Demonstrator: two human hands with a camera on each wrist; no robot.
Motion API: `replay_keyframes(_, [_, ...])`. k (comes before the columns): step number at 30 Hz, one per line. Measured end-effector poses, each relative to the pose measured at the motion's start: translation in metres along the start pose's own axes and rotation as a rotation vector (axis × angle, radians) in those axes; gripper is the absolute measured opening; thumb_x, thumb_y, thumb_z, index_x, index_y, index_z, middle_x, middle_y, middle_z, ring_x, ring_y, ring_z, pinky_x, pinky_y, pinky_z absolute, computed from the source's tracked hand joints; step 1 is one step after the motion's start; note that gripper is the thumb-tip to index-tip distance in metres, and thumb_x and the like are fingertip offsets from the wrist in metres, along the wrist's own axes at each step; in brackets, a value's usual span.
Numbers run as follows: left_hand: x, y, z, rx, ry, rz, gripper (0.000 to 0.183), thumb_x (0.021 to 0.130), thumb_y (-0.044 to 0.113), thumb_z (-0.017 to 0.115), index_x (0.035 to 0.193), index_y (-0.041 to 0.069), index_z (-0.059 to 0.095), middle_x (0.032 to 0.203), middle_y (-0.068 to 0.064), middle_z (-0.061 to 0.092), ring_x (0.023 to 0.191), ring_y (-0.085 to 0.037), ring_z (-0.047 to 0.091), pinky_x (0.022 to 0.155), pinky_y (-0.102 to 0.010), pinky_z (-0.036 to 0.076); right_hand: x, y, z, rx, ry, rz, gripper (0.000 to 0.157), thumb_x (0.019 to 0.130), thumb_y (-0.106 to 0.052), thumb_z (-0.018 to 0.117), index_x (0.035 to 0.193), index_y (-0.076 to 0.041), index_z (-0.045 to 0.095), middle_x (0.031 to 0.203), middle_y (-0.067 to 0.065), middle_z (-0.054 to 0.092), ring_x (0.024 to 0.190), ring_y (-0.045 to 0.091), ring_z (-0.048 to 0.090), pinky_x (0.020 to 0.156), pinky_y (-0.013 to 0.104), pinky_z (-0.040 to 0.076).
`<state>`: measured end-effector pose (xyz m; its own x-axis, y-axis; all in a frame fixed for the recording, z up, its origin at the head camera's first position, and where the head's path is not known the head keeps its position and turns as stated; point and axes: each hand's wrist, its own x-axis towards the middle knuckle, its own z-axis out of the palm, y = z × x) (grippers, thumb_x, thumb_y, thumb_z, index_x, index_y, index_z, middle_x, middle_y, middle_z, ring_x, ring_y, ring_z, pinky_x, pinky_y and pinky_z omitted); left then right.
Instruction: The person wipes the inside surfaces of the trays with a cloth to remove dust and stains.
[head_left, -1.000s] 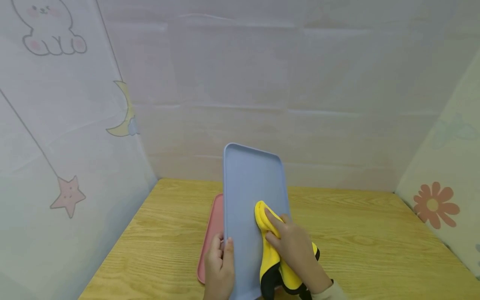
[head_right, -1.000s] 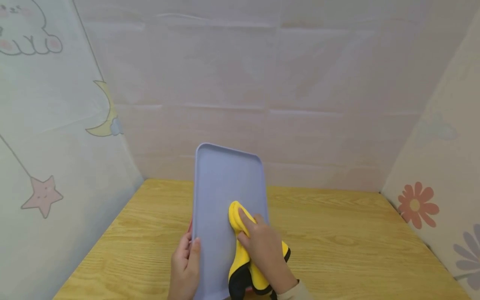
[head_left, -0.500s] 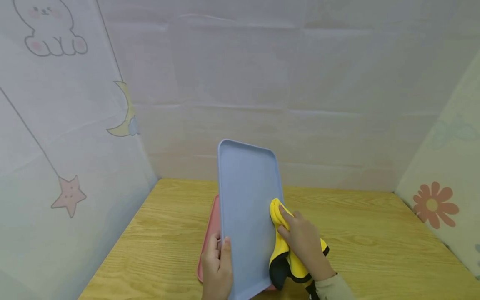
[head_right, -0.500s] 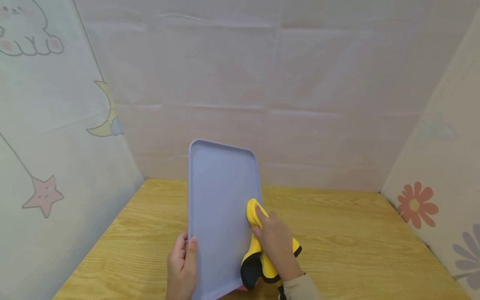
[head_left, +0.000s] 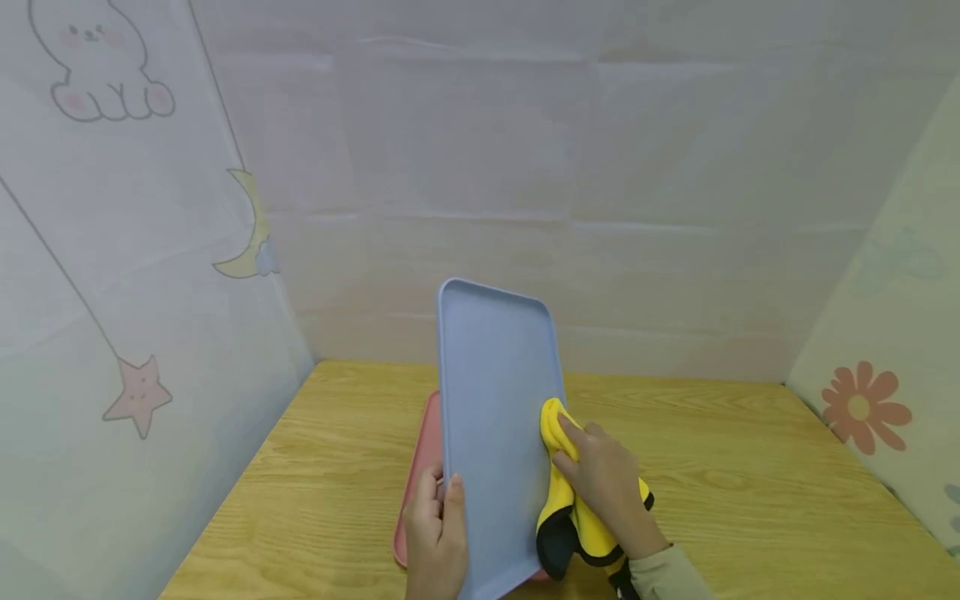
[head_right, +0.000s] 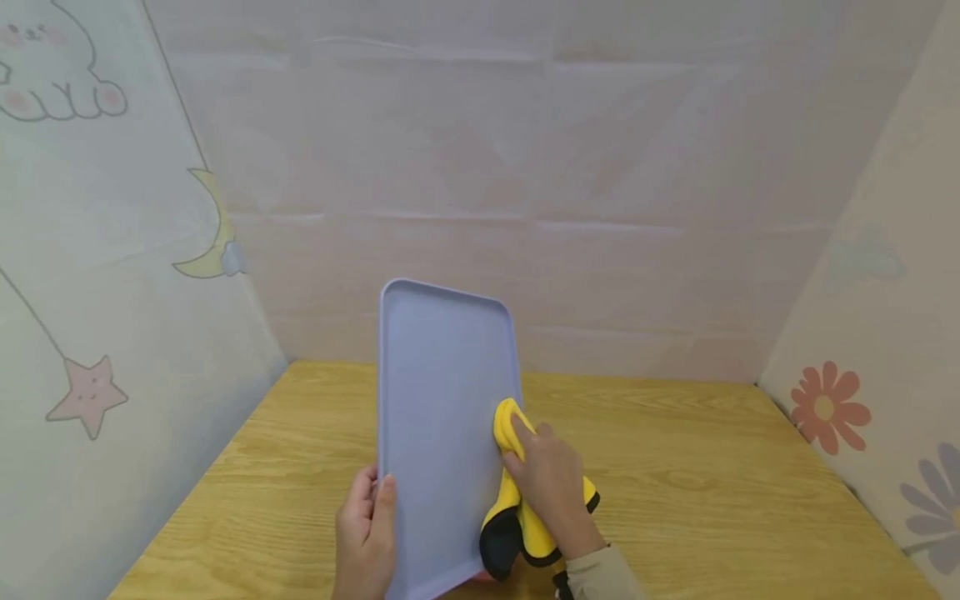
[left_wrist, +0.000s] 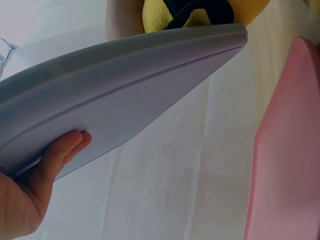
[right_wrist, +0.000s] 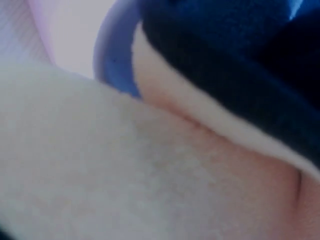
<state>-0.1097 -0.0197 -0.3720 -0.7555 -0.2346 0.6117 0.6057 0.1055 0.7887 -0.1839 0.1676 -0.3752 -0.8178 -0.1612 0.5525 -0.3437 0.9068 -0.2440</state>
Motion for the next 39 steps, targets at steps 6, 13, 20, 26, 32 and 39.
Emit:
replay_keyframes(6, [-0.001,0.0,0.001,0.011,0.012,-0.014,0.014,0.091,-0.007,0.039,0.102,-0.01,0.048,0.082,-0.02,0.064,0.069,-0.017,0.062,0.052,-0.029,0.05,-0.002,-0.007,0.001,0.048,0.013,-0.019,0.039,0.07,-0.013,0.068,0.108,-0.005,0.065,0.062,0.004,0.045,0.04,0.009,0.024,0.035,0.021,0.024])
replay_keyframes(13, [-0.001,-0.003,0.002,0.055,0.024,0.024,0.013,0.09,-0.009,0.04,0.1,-0.011,0.048,0.082,-0.019,0.064,0.068,-0.017,0.062,0.052,-0.027,0.05,-0.004,-0.022,0.003,0.022,0.103,-0.134,0.039,0.066,-0.011,0.068,0.105,-0.006,0.067,0.058,0.0,0.041,0.042,0.006,0.019,0.035,0.018,0.021])
replay_keyframes(20, [-0.001,-0.004,0.001,0.088,0.031,-0.01,0.013,0.091,-0.006,0.04,0.101,-0.009,0.048,0.082,-0.017,0.064,0.067,-0.016,0.061,0.051,-0.027,0.049,-0.003,-0.037,0.002,0.053,0.199,-0.244,0.038,0.063,-0.01,0.068,0.101,-0.006,0.068,0.058,-0.003,0.038,0.043,0.001,0.014,0.035,0.014,0.017])
replay_keyframes(26, [0.001,-0.007,0.002,0.083,0.039,0.002,0.012,0.091,-0.007,0.04,0.099,-0.009,0.048,0.076,-0.015,0.063,0.062,-0.014,0.06,0.048,-0.026,0.048,-0.001,-0.047,0.0,0.058,0.238,-0.302,0.039,0.061,-0.01,0.069,0.1,-0.007,0.068,0.057,-0.004,0.037,0.044,0.0,0.011,0.035,0.012,0.015])
replay_keyframes(32, [0.001,-0.01,0.002,0.091,0.05,-0.024,0.012,0.092,-0.005,0.04,0.098,-0.008,0.049,0.066,-0.009,0.058,0.056,-0.011,0.055,0.044,-0.026,0.046,-0.001,-0.057,-0.001,0.088,0.228,-0.335,0.041,0.061,-0.01,0.07,0.102,-0.007,0.067,0.059,-0.003,0.037,0.044,0.0,0.011,0.036,0.012,0.015])
replay_keyframes(39, [0.0,-0.011,0.003,0.105,0.078,-0.025,0.012,0.091,-0.006,0.041,0.099,-0.009,0.05,0.067,-0.008,0.057,0.053,-0.008,0.051,0.043,-0.025,0.043,-0.004,-0.068,-0.002,0.123,0.191,-0.368,0.042,0.062,-0.01,0.07,0.103,-0.004,0.066,0.059,-0.005,0.035,0.044,0.0,0.015,0.038,0.011,0.017])
